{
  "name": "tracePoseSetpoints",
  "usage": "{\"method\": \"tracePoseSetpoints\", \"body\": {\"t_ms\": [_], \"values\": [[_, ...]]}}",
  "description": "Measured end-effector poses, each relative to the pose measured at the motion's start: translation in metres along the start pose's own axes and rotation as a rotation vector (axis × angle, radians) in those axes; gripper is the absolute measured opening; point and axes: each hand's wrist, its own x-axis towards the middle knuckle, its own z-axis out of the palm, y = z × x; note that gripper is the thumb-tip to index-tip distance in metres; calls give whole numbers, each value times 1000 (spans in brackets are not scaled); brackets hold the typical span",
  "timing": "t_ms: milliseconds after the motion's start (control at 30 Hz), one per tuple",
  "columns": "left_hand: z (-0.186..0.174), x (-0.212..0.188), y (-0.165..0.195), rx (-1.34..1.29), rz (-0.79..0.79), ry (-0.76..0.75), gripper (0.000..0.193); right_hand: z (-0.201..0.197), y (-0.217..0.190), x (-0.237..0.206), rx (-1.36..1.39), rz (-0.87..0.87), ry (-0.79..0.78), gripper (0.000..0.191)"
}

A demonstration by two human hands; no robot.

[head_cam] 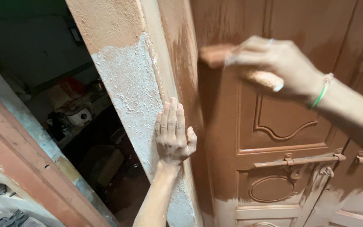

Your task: The person paints a brown wooden double door and its frame using a paintbrush, applying paint to the door panels, edges, latch area, and the adjacent wall strip, steadying the door with the other hand while working across different sections.

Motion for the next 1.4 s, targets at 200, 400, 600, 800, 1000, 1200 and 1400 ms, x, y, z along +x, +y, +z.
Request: {"method": "tracePoseSetpoints", "body": {"t_ms": [200,400,600,800,1000,1200,1400], "values": [[0,-2,1,11,-5,-8,57,-5,-4,1,-57,21,355,28],[3,-2,1,-3,-9,19,58,49,-65,-39,331,182,-100,32],[3,-3,1,-11,-17,16,59,60,-46,-70,544,204,-618,7],[0,-3,1,-21,-17,0,58,10,-11,-3,396,-20,-28,31],[0,-3,2,2,-16,2,58,-10,10,-7,-62,-26,278,34],[1,0,2,20,-5,11,58,40,-33,-60,-449,-230,-340,8],[-1,0,5,38,-7,13,58,65,-85,-140,270,62,-979,32]]}}
